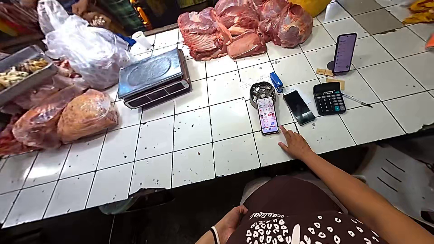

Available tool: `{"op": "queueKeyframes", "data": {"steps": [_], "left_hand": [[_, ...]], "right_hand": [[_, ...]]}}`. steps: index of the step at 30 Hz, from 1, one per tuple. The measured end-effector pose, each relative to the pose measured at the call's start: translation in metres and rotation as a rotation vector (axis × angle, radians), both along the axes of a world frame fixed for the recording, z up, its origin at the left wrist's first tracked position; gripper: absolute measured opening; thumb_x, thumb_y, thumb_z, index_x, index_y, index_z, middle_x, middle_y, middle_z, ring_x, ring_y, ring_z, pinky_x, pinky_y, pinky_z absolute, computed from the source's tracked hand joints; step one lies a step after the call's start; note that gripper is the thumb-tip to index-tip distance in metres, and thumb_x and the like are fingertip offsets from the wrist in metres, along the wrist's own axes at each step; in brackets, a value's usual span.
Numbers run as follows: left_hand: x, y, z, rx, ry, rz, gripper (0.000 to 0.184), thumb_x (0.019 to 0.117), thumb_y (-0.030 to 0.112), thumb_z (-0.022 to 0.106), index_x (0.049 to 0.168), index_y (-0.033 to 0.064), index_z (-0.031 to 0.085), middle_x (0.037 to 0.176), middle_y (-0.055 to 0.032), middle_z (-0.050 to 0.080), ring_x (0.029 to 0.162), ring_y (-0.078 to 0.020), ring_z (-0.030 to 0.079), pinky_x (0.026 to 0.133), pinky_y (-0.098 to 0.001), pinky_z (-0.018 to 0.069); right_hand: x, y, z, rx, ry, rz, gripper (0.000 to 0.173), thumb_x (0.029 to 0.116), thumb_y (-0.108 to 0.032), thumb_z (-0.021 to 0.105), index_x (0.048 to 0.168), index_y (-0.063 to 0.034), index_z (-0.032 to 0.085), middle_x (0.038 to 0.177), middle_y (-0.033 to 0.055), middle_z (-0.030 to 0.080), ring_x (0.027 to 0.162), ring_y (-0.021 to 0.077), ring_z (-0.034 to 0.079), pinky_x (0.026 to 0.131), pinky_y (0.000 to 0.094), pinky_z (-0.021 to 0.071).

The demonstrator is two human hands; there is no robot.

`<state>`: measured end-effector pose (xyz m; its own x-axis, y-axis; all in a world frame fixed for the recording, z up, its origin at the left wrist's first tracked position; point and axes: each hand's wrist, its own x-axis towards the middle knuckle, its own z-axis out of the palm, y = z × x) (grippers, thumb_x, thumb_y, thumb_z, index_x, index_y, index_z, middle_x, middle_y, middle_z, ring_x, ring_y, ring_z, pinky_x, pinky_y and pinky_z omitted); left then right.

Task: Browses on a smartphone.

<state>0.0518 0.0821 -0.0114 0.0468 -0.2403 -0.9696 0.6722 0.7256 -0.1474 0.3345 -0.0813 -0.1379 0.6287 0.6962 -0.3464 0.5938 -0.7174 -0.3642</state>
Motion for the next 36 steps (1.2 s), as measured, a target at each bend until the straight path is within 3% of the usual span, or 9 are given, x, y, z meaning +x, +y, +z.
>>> {"op": "queueKeyframes", "data": {"steps": [5,10,16,24,29,33,36], "left_hand": [[-0.018,0.014,-0.014,-0.012,-0.050,0.065,0.034,0.1048,0.013,0.034,0.077,0.0136,0.054,0.061,-0.0018,0.063,0.052,-0.0070,0.060,0.047,-0.0218,0.0504],[-0.040,0.011,-0.004,-0.002,-0.041,0.239,0.037,0.1053,0.017,0.033,0.077,0.0131,0.057,0.062,-0.0025,0.066,0.052,-0.0075,0.063,0.047,-0.0222,0.0523],[-0.065,-0.010,-0.005,0.086,-0.039,0.328,0.036,0.1063,0.016,0.032,0.081,0.0138,0.058,0.063,-0.0003,0.066,0.053,-0.0063,0.063,0.048,-0.0216,0.0520],[-0.051,-0.052,0.008,0.063,-0.021,0.506,0.038,0.1075,0.019,0.030,0.081,0.0129,0.057,0.063,-0.0021,0.066,0.052,-0.0072,0.063,0.047,-0.0222,0.0519],[-0.023,-0.092,0.005,0.049,0.014,0.532,0.034,0.1056,0.018,0.036,0.080,0.0112,0.057,0.063,-0.0039,0.065,0.052,-0.0091,0.062,0.047,-0.0234,0.0515],[-0.004,-0.127,-0.002,0.028,-0.006,0.532,0.035,0.1059,0.017,0.035,0.080,0.0110,0.058,0.064,-0.0043,0.066,0.054,-0.0091,0.064,0.049,-0.0235,0.0528],[0.007,-0.159,-0.009,0.088,-0.020,0.495,0.036,0.1063,0.013,0.034,0.078,0.0120,0.056,0.061,-0.0023,0.064,0.052,-0.0069,0.062,0.048,-0.0219,0.0514]], "right_hand": [[0.012,0.007,0.008,-0.025,0.091,-0.032,0.084,0.1047,-0.050,0.050,0.167,-0.0147,0.007,0.142,0.0249,0.055,0.119,0.0425,0.062,0.103,0.0556,0.0476],[0.024,0.006,0.010,-0.025,0.125,0.022,0.069,0.1079,-0.033,0.045,0.167,-0.0215,0.012,0.140,0.0245,0.057,0.115,0.0431,0.065,0.098,0.0577,0.0492],[0.049,0.014,0.012,-0.085,0.193,0.194,0.076,0.1051,-0.029,0.051,0.167,-0.0276,0.007,0.133,0.0275,0.061,0.118,0.0453,0.063,0.102,0.0603,0.0469],[0.060,0.018,0.016,-0.097,0.236,0.259,0.081,0.1037,-0.030,0.054,0.167,-0.0276,0.004,0.121,0.0288,0.067,0.111,0.0463,0.066,0.100,0.0603,0.0477],[0.063,0.017,0.014,-0.095,0.260,0.245,0.091,0.1027,-0.032,0.056,0.166,-0.0217,-0.010,0.112,0.0266,0.069,0.102,0.0440,0.069,0.096,0.0582,0.0507],[0.065,-0.003,0.010,0.044,0.276,0.312,0.084,0.1023,-0.024,0.054,0.167,-0.0155,0.000,0.123,0.0251,0.065,0.100,0.0382,0.067,0.095,0.0530,0.0506],[0.066,-0.023,-0.001,0.187,0.318,0.310,0.075,0.1011,-0.020,0.054,0.165,-0.0086,0.018,0.115,0.0223,0.066,0.095,0.0334,0.065,0.093,0.0480,0.0511]]}}
